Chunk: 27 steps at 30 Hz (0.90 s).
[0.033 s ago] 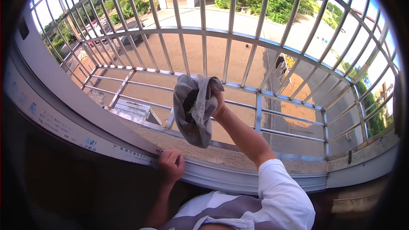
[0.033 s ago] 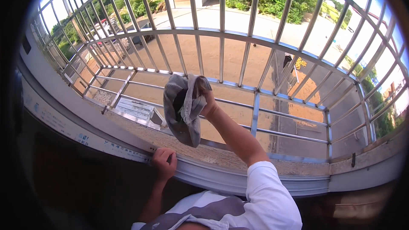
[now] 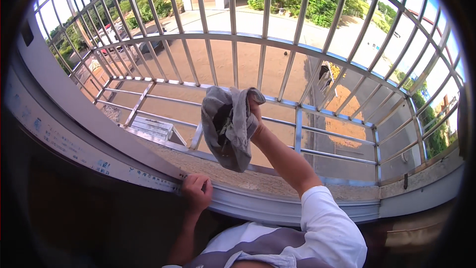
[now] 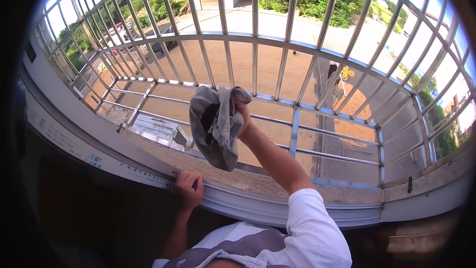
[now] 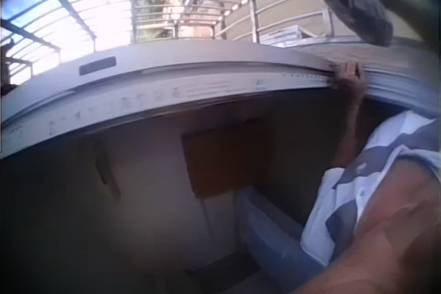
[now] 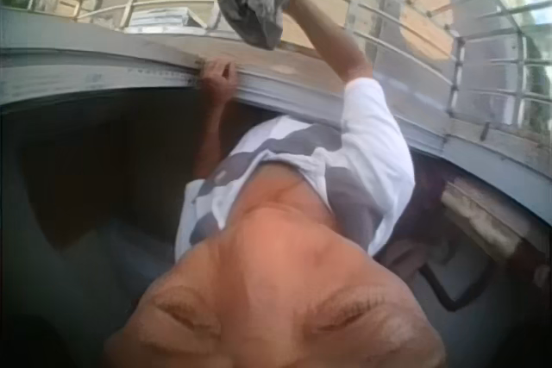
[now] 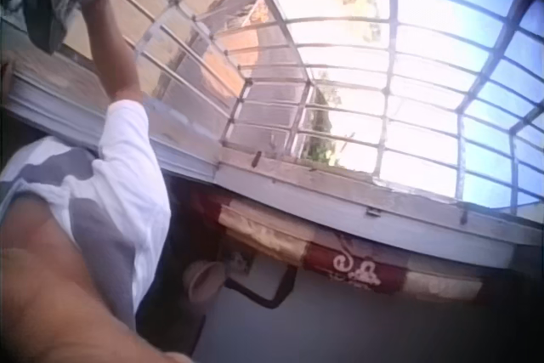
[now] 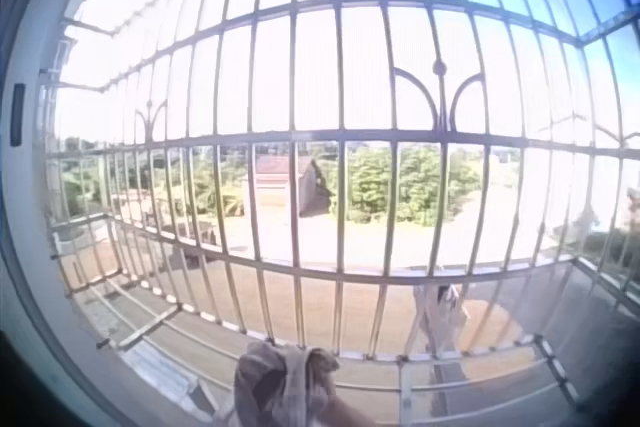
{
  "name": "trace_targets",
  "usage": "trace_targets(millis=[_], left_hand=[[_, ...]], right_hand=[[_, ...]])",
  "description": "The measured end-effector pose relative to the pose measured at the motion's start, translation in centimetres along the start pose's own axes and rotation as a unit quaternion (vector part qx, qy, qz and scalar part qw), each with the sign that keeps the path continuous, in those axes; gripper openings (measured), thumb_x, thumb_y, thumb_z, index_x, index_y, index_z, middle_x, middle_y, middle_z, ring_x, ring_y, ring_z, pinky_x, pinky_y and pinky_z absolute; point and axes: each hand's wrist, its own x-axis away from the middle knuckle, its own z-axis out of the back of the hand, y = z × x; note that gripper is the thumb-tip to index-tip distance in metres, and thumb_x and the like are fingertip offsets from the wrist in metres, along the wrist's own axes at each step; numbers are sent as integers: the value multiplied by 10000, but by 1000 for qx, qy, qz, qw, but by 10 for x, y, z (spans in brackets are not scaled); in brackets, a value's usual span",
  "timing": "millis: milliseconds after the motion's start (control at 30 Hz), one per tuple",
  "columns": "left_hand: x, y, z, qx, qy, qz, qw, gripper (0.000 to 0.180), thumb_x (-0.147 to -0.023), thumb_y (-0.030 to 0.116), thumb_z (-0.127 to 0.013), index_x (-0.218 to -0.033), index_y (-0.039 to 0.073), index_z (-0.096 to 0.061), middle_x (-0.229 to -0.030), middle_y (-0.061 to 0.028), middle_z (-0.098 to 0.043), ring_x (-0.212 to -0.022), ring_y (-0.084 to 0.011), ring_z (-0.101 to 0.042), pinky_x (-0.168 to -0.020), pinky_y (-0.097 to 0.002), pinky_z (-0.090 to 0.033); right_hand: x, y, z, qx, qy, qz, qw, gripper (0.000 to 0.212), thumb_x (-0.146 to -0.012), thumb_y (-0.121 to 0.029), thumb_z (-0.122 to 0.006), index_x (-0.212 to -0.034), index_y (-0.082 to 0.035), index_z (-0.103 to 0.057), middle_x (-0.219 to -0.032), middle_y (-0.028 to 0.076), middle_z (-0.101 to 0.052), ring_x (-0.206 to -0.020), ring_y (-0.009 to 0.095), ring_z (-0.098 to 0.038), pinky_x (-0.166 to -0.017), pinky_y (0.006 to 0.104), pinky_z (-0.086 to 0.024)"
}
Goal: The person wipes the metal frame and the security bars of a window using a grey cloth, cleaning the various surfaces and reaching through the bars to wipe the outer edges.
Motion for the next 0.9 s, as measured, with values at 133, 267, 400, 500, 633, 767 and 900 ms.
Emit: trace_targets(millis=[133, 267, 400, 500, 633, 767, 900], left_hand=[[2, -3, -5, -8, 6, 0, 1000, 26, -822, 47, -711, -837, 57, -692, -886, -124, -687, -879, -347, -666, -792, -447, -544], [3, -4, -2, -26, 7, 4, 1000, 20, -827, 43, -709, -833, 53, -693, -881, -127, -684, -874, -349, -666, -792, -450, -545], [-1, -3, -3, -11, 1, -4, 1000, 18, -831, 44, -710, -846, 49, -702, -886, -134, -685, -878, -350, -667, -800, -449, -547], [-4, 0, -6, 4, -16, 9, 1000, 28, -835, 45, -712, -863, 42, -711, -897, -143, -688, -889, -350, -668, -812, -449, -547], [4, -4, 5, -36, -26, 3, 999, 30, -844, 51, -713, -871, 40, -715, -915, -147, -695, -913, -356, -671, -834, -459, -546], [2, -2, 4, -45, -57, 8, 997, 29, -854, 63, -711, -874, 43, -706, -928, -144, -700, -936, -358, -667, -873, -468, -536], [-9, 16, 1, -23, -69, -38, 997, 40, -859, 72, -709, -887, 46, -698, -941, -146, -705, -950, -357, -663, -880, -468, -530]], right_hand=[[42, -5, -49, 140, 104, 105, 979, 469, -1051, -432, -591, -1368, -88, -611, -1303, 146, -674, -1193, 297, -662, -1038, 467, -561], [75, -9, -55, 211, 147, 136, 957, 438, -1059, -412, -588, -1353, -87, -609, -1275, 138, -673, -1172, 288, -662, -1032, 461, -563], [110, -8, -56, 265, 196, 161, 930, 408, -1067, -393, -585, -1337, -87, -606, -1247, 131, -671, -1151, 279, -662, -1025, 456, -566], [138, -4, -44, 525, 202, 171, 809, 345, -1078, -346, -583, -1307, -88, -594, -1179, 102, -655, -1060, 260, -666, -973, 440, -584], [135, 22, -116, 178, 559, 189, 788, 290, -1049, -373, -579, -1100, -104, -676, -1009, 88, -713, -971, 256, -706, -846, 436, -599], [171, 9, -124, 108, 354, 236, 898, 322, -1051, -390, -552, -1101, -100, -683, -1002, 88, -725, -975, 267, -713, -865, 435, -595], [219, -86, -97, 568, 348, 331, 668, 246, -1063, -274, -585, -1189, -84, -678, -1158, 67, -723, -1064, 239, -708, -944, 403, -580]])
